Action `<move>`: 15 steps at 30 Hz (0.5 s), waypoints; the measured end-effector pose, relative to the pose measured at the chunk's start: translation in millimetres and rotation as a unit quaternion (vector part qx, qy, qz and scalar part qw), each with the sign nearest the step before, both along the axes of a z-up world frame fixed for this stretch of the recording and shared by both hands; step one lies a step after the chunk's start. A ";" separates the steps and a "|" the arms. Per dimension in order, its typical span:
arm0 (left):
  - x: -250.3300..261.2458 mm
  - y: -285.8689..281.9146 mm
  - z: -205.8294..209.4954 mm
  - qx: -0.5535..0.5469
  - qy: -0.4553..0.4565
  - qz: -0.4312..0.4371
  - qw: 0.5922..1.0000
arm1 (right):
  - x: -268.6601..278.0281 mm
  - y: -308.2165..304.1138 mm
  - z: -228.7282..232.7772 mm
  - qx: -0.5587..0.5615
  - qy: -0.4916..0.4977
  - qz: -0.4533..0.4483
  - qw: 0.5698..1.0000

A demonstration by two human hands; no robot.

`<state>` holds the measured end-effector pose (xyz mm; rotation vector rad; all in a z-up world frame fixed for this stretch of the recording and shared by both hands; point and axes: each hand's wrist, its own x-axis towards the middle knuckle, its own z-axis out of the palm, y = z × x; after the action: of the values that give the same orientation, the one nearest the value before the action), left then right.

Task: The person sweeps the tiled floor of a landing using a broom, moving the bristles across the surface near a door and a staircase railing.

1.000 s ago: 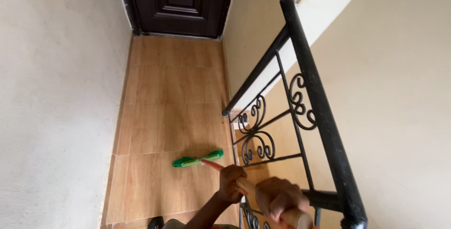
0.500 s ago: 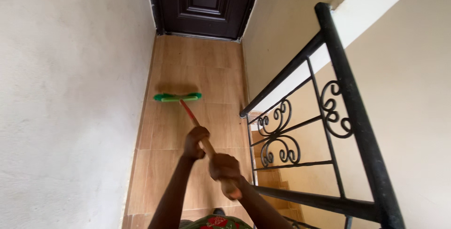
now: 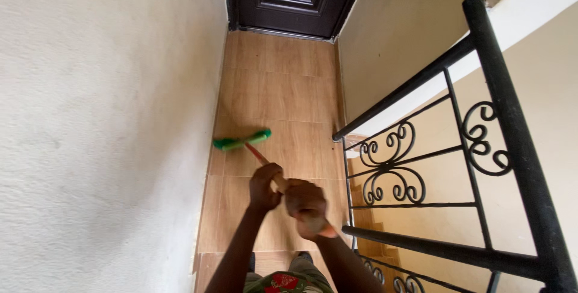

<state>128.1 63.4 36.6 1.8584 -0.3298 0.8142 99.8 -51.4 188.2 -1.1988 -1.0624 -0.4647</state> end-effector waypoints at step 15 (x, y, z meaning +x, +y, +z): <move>-106.5 -30.7 44.6 -0.059 -0.056 -0.152 0.985 | -119.7 -28.4 101.7 0.054 0.205 0.024 0.977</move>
<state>21.6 32.7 81.2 1.6053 -0.6086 0.7115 -19.9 -79.8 289.9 -1.1094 -0.6985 -0.2200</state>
